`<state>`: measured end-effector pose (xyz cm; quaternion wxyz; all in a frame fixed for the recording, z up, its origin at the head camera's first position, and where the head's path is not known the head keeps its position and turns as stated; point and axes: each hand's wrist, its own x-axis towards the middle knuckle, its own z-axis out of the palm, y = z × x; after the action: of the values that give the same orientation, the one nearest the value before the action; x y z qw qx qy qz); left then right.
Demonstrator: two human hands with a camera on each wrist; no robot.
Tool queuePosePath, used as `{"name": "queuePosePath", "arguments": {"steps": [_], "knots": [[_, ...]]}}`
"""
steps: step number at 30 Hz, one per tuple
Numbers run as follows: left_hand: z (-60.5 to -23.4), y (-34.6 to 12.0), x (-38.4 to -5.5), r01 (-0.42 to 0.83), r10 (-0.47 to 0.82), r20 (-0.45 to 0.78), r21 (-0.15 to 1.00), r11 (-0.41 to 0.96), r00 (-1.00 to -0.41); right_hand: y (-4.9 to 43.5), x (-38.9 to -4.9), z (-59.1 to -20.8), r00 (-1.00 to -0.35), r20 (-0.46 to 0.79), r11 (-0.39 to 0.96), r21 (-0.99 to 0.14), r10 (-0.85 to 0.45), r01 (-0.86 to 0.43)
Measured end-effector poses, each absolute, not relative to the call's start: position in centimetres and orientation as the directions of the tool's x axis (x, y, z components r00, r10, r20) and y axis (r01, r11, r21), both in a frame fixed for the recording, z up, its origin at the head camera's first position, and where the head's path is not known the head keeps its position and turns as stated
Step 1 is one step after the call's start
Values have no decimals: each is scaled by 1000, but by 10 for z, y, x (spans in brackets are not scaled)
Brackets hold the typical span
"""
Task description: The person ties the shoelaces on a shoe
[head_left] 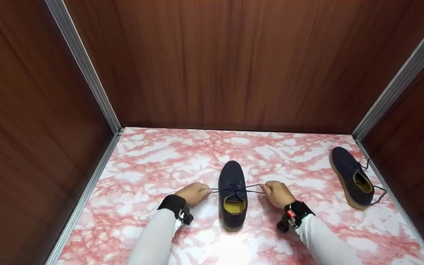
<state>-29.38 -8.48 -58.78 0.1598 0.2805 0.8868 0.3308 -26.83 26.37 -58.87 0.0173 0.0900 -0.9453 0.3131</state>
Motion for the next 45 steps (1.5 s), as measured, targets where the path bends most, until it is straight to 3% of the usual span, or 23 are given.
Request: {"name": "queuePosePath", "arguments": {"steps": [9,23,45], "knots": [[-594,-76,-291,348,589,-138,691,633,-796,269,-267,-601,-996,-30,731,-681,-87,-43],[-607,-68,-284,225,436,-72,775,590,-897,257,-262,-606,-1000,-10,708,-706,-25,-11],[-613,-70,-274,89,328,-77,882,462,-941,252,-256,-608,-997,-69,606,-791,46,83]]}}
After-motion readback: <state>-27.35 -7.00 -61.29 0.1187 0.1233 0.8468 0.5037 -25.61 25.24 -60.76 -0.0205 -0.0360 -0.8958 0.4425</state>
